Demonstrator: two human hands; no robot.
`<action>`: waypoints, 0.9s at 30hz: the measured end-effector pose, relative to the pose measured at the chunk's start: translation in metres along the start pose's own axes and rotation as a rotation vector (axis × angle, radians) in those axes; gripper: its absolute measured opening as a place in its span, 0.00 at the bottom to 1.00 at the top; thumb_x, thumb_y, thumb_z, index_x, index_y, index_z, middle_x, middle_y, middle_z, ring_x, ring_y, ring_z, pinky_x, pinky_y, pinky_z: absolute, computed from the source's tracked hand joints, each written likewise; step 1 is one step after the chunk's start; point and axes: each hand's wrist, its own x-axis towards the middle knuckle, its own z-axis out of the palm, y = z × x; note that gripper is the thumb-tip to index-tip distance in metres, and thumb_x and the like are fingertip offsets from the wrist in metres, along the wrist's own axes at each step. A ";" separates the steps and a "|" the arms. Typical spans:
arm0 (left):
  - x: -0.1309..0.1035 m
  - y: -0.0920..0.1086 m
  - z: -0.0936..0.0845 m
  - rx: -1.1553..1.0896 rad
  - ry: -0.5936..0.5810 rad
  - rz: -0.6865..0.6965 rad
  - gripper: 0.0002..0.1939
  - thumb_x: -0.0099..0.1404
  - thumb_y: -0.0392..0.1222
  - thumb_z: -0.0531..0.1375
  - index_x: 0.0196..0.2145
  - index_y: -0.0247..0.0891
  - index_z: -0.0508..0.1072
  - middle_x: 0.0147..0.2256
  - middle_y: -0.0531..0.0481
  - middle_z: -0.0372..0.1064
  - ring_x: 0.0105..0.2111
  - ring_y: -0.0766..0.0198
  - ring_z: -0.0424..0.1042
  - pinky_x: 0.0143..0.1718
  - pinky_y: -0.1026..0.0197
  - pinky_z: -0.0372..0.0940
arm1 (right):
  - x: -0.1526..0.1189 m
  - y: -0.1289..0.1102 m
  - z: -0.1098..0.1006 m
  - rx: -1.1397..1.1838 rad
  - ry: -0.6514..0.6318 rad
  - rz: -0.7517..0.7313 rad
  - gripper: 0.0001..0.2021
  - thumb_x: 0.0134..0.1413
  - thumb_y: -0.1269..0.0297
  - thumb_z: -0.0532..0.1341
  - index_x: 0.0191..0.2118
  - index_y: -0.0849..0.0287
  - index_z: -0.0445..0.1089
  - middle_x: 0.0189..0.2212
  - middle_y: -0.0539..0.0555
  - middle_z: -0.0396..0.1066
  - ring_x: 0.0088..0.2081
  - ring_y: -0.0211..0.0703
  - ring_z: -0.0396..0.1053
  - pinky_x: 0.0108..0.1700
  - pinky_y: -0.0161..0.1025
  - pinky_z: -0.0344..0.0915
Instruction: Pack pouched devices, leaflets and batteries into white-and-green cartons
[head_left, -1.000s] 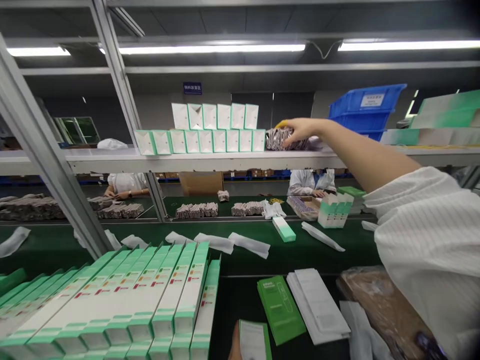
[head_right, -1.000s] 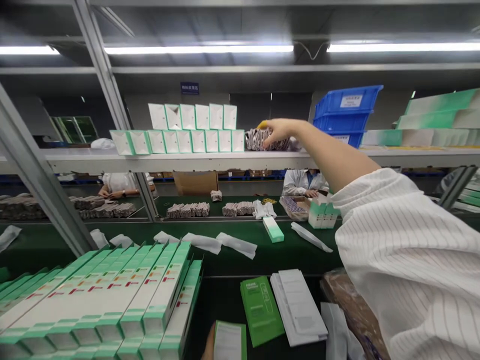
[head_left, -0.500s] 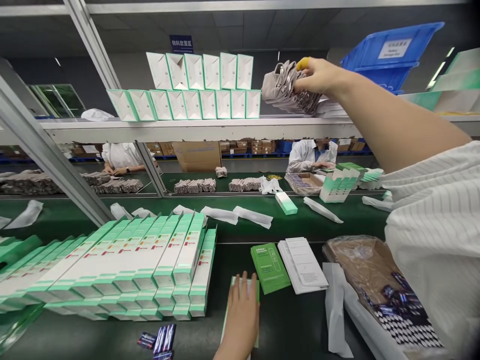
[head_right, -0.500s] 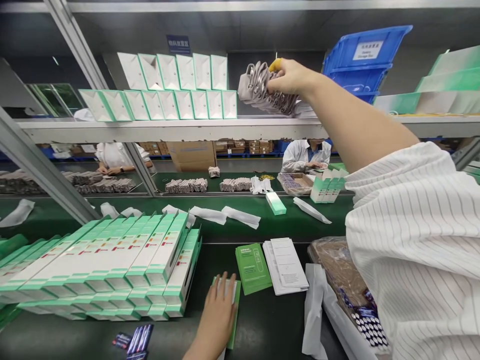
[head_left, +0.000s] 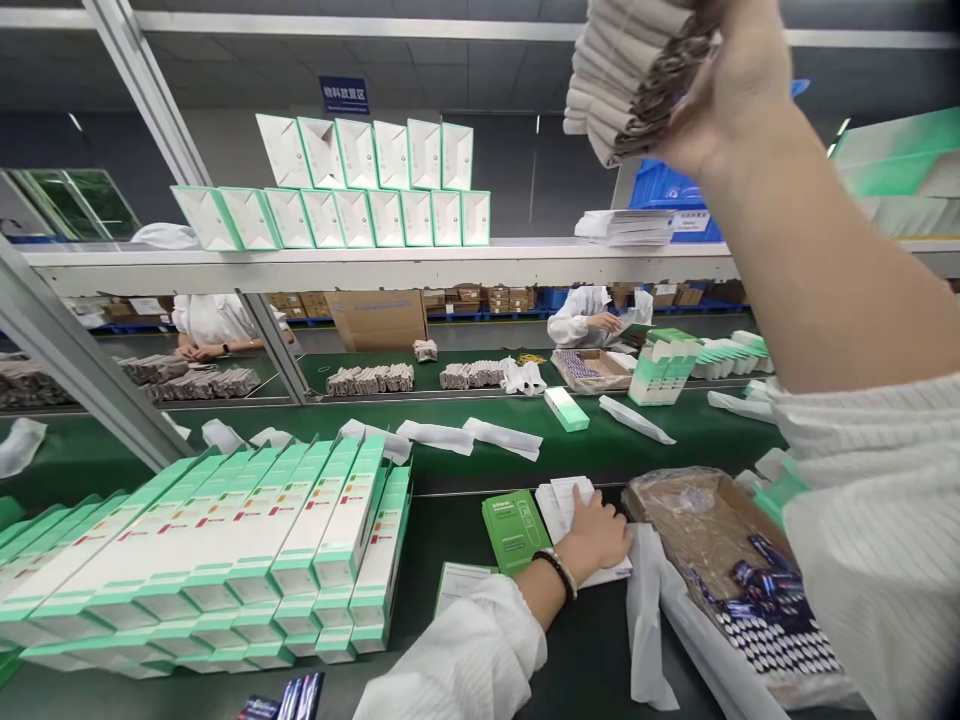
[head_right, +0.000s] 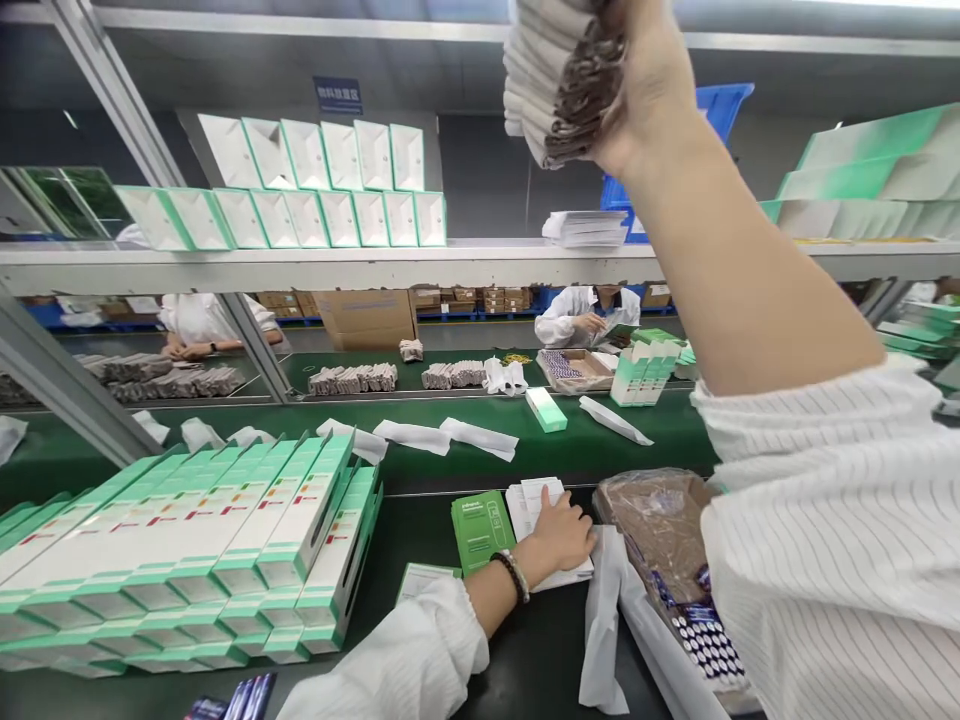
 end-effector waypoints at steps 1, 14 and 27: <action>0.000 -0.005 0.004 -0.004 0.004 -0.010 0.19 0.70 0.46 0.48 0.47 0.34 0.73 0.46 0.39 0.71 0.57 0.42 0.57 0.57 0.23 0.42 | -0.014 -0.004 -0.010 -0.073 -0.037 -0.062 0.22 0.23 0.69 0.13 0.10 0.76 0.36 0.53 0.75 0.54 0.52 0.34 0.59 0.25 0.45 0.55; -0.045 -0.042 -0.001 -0.180 0.069 -0.053 0.11 0.68 0.42 0.52 0.40 0.39 0.74 0.46 0.44 0.70 0.60 0.48 0.54 0.61 0.26 0.33 | -0.284 0.052 -0.050 0.898 0.234 0.476 0.14 0.55 0.49 0.61 0.42 0.47 0.77 0.58 0.48 0.67 0.60 0.49 0.63 0.55 0.51 0.64; -0.114 0.016 -0.078 -1.634 0.395 -0.170 0.40 0.64 0.70 0.46 0.67 0.49 0.43 0.65 0.38 0.50 0.56 0.45 0.66 0.53 0.43 0.63 | -0.445 0.106 0.049 0.450 0.136 0.427 0.33 0.43 0.62 0.69 0.58 0.54 0.62 0.62 0.61 0.58 0.62 0.58 0.57 0.62 0.56 0.56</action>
